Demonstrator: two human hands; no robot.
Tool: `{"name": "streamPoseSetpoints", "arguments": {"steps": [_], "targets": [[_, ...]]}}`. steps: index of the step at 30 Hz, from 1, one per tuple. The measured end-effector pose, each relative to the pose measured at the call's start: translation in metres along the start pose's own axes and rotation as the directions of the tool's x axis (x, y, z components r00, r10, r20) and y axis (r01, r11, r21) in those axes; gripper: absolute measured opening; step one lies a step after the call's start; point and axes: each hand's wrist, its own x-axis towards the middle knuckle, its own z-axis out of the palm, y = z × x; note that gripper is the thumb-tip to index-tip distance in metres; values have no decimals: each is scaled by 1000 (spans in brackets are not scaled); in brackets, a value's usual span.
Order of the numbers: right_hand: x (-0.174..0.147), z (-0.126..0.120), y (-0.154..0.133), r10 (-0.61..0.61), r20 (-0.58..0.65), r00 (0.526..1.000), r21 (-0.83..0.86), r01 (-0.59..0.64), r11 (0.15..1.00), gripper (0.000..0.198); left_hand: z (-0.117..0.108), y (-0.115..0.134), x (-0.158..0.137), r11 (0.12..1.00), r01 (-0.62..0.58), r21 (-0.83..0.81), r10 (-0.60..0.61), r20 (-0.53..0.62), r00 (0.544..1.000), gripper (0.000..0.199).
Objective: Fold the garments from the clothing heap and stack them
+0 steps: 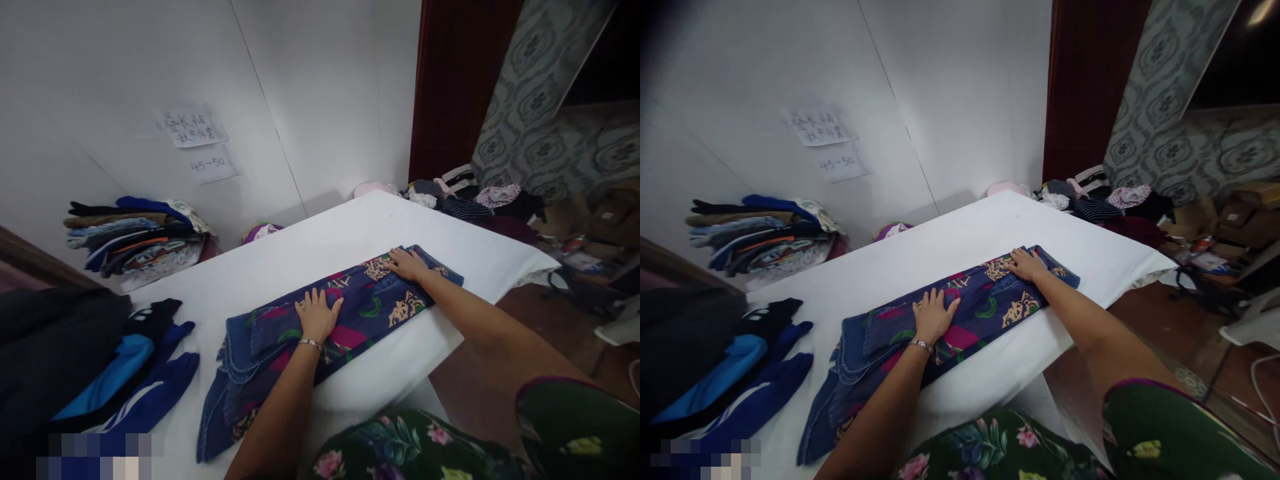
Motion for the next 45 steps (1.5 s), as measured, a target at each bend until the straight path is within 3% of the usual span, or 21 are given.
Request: {"name": "streamPoseSetpoints", "arguments": {"steps": [5,9,12,14,16,18,22,27,31,35,37,40,45], "targets": [[3,-3,7,10,41,999,38,-12,999,60,1,1,-1,1000,3,-18,-3,3,1000,79],[-8,-18,-3,37,-3,999,73,-36,997,59,-2,2,1,999,16,-50,-14,24,1000,78],[-35,-21,-26,-79,-73,994,128,88,988,55,-12,3,3,993,36,-109,-27,84,996,78],[-60,-15,-45,-197,-118,973,152,214,965,55,-20,2,0,988,23,-151,-10,85,996,78],[-85,-5,-60,-281,-141,949,135,299,945,57,-24,-4,-7,988,-29,-153,31,15,999,78],[-105,7,-67,-306,-135,942,102,320,942,58,-21,-12,-17,991,-64,-114,60,-44,997,76],[-122,23,-64,-276,-114,954,71,285,956,56,-4,-28,-32,997,-60,-54,57,-48,997,74],[-120,16,-73,-243,-125,962,101,256,961,55,4,-30,-34,996,-62,-60,58,-65,996,74],[-106,-5,-115,-297,-223,929,97,324,941,55,1,-28,-34,995,-59,-76,53,-71,996,74],[-77,-13,-152,-385,-232,893,74,411,909,59,0,-28,-37,994,-50,-96,44,-63,997,75],[-62,-4,-156,-327,-191,926,43,341,939,59,2,-29,-39,992,-49,-114,43,-54,998,75],[-48,19,-146,-147,-65,987,2,147,989,59,4,-28,-41,987,-47,-155,40,-53,998,76],[-43,44,-128,-137,-88,987,-23,135,991,63,-6,-34,-44,963,-62,-263,57,-26,998,71]]}}
